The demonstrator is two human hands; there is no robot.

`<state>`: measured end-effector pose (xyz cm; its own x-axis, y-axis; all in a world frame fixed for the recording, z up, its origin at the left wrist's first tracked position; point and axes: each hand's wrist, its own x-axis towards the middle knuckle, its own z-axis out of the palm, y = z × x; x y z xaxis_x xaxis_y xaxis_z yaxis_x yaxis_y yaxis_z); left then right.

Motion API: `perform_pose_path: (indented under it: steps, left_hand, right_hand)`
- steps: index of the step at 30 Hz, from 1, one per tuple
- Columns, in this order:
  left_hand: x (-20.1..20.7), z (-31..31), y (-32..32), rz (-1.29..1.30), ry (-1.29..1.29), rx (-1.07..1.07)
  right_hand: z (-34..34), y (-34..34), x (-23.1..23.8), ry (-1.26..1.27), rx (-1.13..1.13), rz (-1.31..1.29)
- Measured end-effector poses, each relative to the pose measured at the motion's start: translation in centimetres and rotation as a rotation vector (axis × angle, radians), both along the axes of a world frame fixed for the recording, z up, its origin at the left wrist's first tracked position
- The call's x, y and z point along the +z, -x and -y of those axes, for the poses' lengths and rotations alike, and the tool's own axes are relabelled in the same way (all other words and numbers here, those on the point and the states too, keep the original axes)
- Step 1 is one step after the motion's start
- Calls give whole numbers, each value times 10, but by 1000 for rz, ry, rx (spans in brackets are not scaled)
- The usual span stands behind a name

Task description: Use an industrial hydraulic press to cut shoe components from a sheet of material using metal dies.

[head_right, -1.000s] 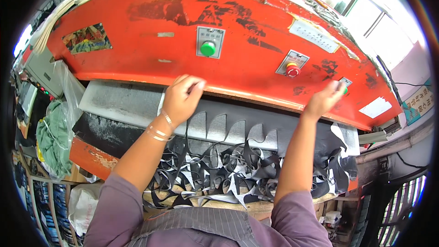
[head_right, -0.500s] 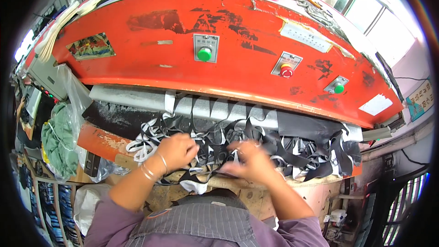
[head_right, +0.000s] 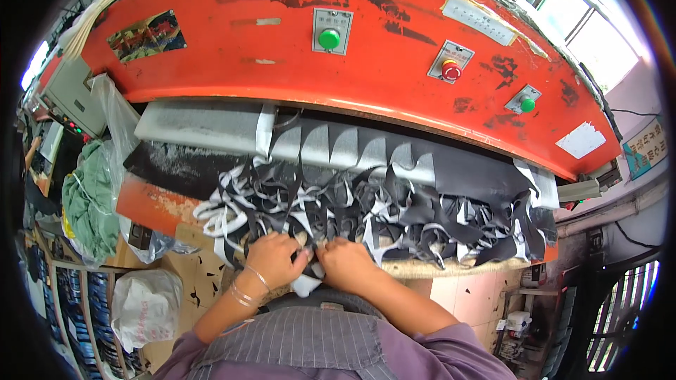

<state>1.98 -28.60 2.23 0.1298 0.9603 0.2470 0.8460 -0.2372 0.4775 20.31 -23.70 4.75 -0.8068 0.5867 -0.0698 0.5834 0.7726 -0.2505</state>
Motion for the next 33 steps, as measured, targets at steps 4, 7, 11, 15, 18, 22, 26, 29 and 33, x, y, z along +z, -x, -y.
perform_pose_path:
  steps: [4, 7, 11, 15, 18, 22, 26, 29, 33]
  left_hand:
    - [43, -26, 33, -90, 592, -245]
    - [41, -93, 43, 126, 208, -9]
    - [3, -148, 65, -47, -84, 166]
    - [-13, -152, 72, -57, -76, 40]
    - [-3, -154, 70, 196, 16, 154]
    - [2, -206, 80, 392, -6, 95]
    - [-21, -244, 68, 336, 103, 106]
    - [-49, -245, 56, 171, -128, 68]
    - [-42, -249, 63, 326, -72, 62]
  right_hand:
    - [-91, -13, 47, 963, 294, -198]
    - [-169, 44, 37, 343, -325, -359]
    - [-224, 160, 22, 251, -619, -105]
    - [-261, 160, 9, 367, -653, -219]
    - [-278, 124, 17, 385, -673, -281]
    - [-284, 111, 21, 222, -708, -149]
    - [-281, 79, -3, 147, -489, -261]
    - [-274, 41, -29, -58, -217, -269]
    - [-274, 43, -40, -153, -162, -389]
